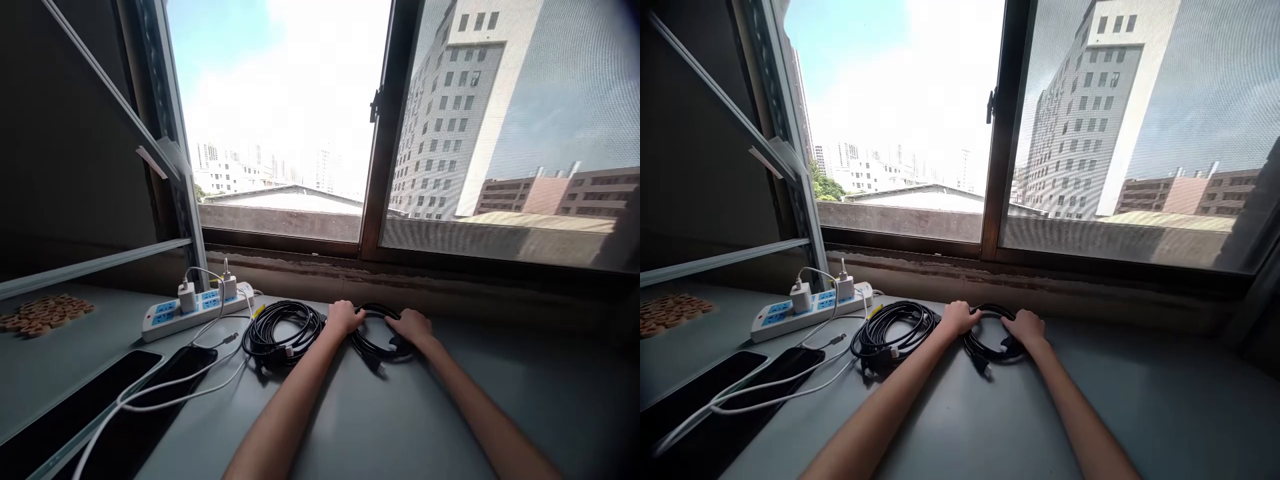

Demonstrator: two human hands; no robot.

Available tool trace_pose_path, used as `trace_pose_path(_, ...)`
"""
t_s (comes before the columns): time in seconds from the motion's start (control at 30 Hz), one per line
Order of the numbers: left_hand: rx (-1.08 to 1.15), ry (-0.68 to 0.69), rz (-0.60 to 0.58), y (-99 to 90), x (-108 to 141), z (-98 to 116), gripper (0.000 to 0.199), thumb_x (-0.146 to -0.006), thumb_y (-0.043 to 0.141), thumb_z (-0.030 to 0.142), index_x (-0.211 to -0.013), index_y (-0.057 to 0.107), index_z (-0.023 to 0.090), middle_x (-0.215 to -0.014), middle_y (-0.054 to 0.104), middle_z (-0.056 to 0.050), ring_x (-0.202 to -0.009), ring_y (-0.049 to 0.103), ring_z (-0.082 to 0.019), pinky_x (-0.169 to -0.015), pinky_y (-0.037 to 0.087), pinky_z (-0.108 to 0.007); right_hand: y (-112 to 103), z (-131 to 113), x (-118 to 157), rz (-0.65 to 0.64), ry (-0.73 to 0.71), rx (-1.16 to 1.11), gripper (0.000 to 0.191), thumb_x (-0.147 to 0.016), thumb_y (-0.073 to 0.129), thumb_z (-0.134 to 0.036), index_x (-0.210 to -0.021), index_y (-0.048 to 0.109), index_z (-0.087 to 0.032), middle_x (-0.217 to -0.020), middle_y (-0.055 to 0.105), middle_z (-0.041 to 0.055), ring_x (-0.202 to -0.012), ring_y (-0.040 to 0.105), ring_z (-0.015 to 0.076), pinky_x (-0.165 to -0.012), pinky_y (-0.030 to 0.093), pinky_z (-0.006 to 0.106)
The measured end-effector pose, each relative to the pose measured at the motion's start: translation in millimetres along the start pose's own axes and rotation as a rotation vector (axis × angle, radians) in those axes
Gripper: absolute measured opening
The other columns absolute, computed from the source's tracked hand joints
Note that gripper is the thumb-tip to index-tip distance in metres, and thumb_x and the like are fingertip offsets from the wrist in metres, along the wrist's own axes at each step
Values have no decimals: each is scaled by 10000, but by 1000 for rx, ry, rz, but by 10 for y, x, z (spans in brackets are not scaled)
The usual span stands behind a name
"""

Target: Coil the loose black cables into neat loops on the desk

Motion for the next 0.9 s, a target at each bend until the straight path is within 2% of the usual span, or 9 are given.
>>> trace_pose_path(0.13, 3, 2, 0, 9, -3, -5, 526, -788, 316, 491, -882, 672, 115, -879, 665, -144, -854, 609, -261, -715, 460, -323, 8, -5, 5, -13, -12, -1, 351, -844, 420, -434, -926, 569, -126, -894, 593, 46, -797, 561, 128, -730, 459, 329)
trace_pose_path(0.53, 26, 8, -5, 10, 4, 6, 501, -789, 330, 474, -897, 669, 122, -886, 662, -143, -867, 604, -255, -733, 456, -334, -14, 14, 6, 11, 3, -16, 440, -816, 405, -519, -891, 586, -125, -933, 610, 67, -859, 564, 151, -772, 435, 354)
trace_pose_path(0.73, 37, 6, -7, -9, 15, 18, 491, -787, 340, 472, -910, 670, 129, -895, 662, -139, -875, 602, -245, -744, 452, -321, -22, 15, 9, 47, -2, -19, 480, -772, 388, -525, -850, 629, -117, -931, 639, 126, -880, 588, 251, -698, 437, 341)
trace_pose_path(0.9, 47, 8, -17, 2, 12, 28, 510, -782, 335, 483, -923, 663, 119, -900, 659, -141, -869, 601, -251, -733, 451, -321, -15, 52, -17, 51, 1, 0, 485, -745, 377, -541, -797, 643, -139, -903, 646, 144, -870, 596, 281, -664, 431, 339)
Point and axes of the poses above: each hand's wrist, its own x-axis away from the middle knuckle, its own y-axis out of the palm, z = x × y, the point moved 5 cm from there along -x, towards the middle knuckle
